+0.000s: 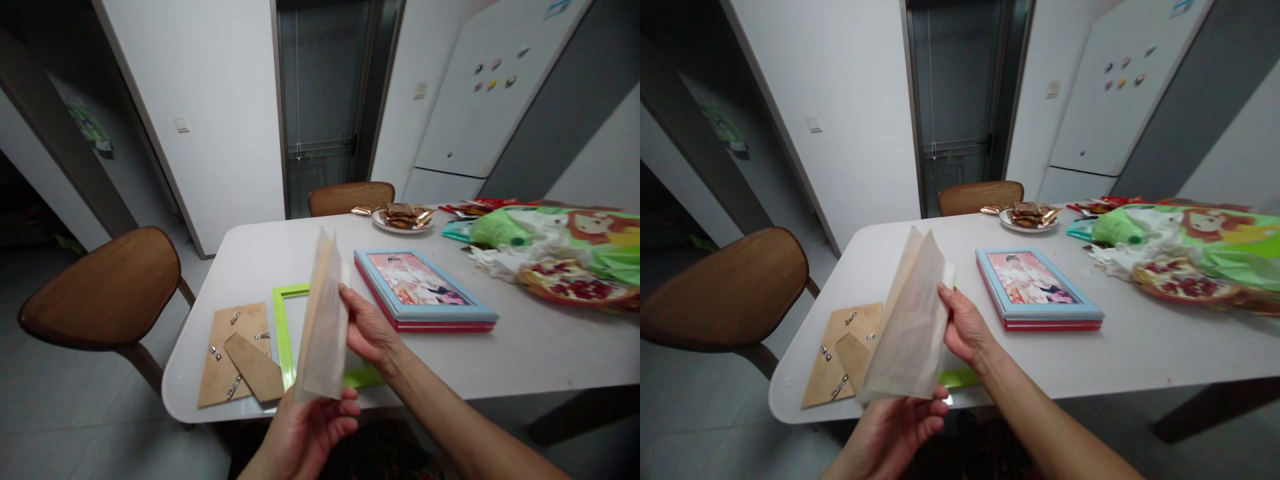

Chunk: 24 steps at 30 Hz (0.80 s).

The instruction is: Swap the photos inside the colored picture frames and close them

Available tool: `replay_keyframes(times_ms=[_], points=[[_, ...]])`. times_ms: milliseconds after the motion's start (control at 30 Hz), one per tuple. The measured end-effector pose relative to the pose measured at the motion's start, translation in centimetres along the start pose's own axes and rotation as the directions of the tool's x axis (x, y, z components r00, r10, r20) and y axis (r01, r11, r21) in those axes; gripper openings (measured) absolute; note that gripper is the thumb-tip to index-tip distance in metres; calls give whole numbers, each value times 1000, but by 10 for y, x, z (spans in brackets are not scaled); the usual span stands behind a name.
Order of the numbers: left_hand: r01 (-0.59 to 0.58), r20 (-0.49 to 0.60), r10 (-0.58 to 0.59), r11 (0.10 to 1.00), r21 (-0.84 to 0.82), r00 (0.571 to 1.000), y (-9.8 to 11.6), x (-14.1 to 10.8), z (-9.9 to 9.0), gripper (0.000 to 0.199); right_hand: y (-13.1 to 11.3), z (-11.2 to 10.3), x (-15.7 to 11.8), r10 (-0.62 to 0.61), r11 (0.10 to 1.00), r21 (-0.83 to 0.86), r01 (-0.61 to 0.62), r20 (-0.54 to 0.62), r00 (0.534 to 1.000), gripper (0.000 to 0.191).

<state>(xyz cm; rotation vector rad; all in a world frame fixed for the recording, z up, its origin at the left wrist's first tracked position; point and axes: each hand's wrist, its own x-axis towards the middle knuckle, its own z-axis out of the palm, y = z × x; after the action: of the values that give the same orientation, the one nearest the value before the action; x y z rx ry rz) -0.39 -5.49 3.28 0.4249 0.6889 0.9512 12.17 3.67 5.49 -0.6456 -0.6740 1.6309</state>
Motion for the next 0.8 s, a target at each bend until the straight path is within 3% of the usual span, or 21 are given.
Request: replay_keyframes(times_ms=[67, 167, 267, 400, 533, 600, 700, 800], points=[[-142, -53, 151, 978, 156, 987, 5, 3, -9, 29, -7, -12, 5, 35, 994, -99, -44, -94, 995, 16], [-373, -139, 452, 845, 384, 881, 19, 11, -27, 38, -14, -29, 14, 66, 961, -245, -130, -252, 965, 18], [-412, -84, 603, 634, 655, 793, 31, 21, -41, 35, -12, -42, 25, 48, 899, -395, -190, -342, 939, 20], [-294, 93, 575, 268, 917, 813, 31, 26, -44, 39, 0, -48, 37, -14, 774, -601, -202, -334, 942, 21], [-234, 211, 478, -13, 972, 852, 22, 25, -42, 49, 9, -45, 46, -102, 633, -756, -165, -293, 951, 25], [-236, 245, 446, -77, 969, 861, 19, 24, -44, 53, 12, -43, 49, -120, 611, -776, -159, -289, 950, 27], [-276, 281, 438, -77, 958, 854, 18, 24, -47, 53, 14, -41, 53, -129, 582, -801, -140, -261, 957, 31], [-293, 293, 436, -70, 954, 851, 19, 25, -48, 50, 12, -41, 55, -142, 391, -915, -96, -163, 976, 31]])
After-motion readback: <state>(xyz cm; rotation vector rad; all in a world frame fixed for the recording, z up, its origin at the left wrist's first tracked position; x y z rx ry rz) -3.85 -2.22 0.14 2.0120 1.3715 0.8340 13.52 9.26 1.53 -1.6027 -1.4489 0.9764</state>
